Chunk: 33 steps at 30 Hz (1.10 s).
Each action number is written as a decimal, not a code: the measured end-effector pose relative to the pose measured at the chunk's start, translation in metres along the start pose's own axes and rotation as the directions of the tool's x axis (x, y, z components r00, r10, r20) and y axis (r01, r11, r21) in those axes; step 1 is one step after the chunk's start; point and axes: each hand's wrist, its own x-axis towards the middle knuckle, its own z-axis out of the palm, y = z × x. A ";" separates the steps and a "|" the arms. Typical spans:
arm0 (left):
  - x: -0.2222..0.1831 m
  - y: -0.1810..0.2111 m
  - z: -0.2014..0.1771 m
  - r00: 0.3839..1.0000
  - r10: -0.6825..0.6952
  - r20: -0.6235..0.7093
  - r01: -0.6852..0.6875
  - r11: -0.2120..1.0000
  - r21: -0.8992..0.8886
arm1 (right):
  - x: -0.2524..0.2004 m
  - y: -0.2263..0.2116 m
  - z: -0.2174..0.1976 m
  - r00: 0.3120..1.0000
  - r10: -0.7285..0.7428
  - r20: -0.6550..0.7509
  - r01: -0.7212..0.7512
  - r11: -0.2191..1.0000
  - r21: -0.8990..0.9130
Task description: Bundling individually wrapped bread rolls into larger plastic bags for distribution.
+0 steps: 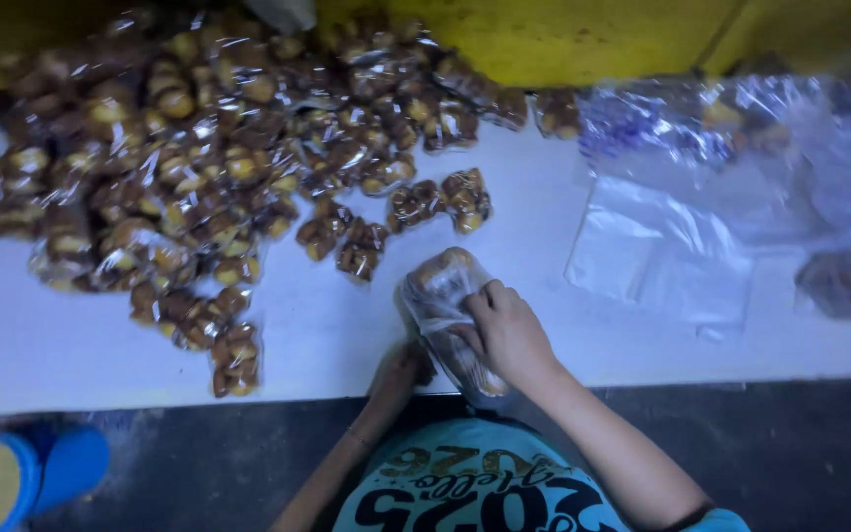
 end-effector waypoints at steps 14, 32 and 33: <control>0.094 0.096 0.182 0.748 0.442 0.495 -0.592 0.781 0.196 | -0.207 0.228 -0.127 0.698 0.672 -0.246 -0.407 0.655 0.637; 0.102 0.169 0.272 0.597 0.451 0.663 -0.777 0.529 0.340 | -0.127 0.291 -0.077 0.946 0.098 -0.309 -0.127 0.989 -0.073; 0.092 0.140 0.226 0.636 0.451 0.626 -0.753 0.539 0.377 | -0.106 0.308 -0.061 0.955 0.055 -0.292 -0.075 0.995 -0.058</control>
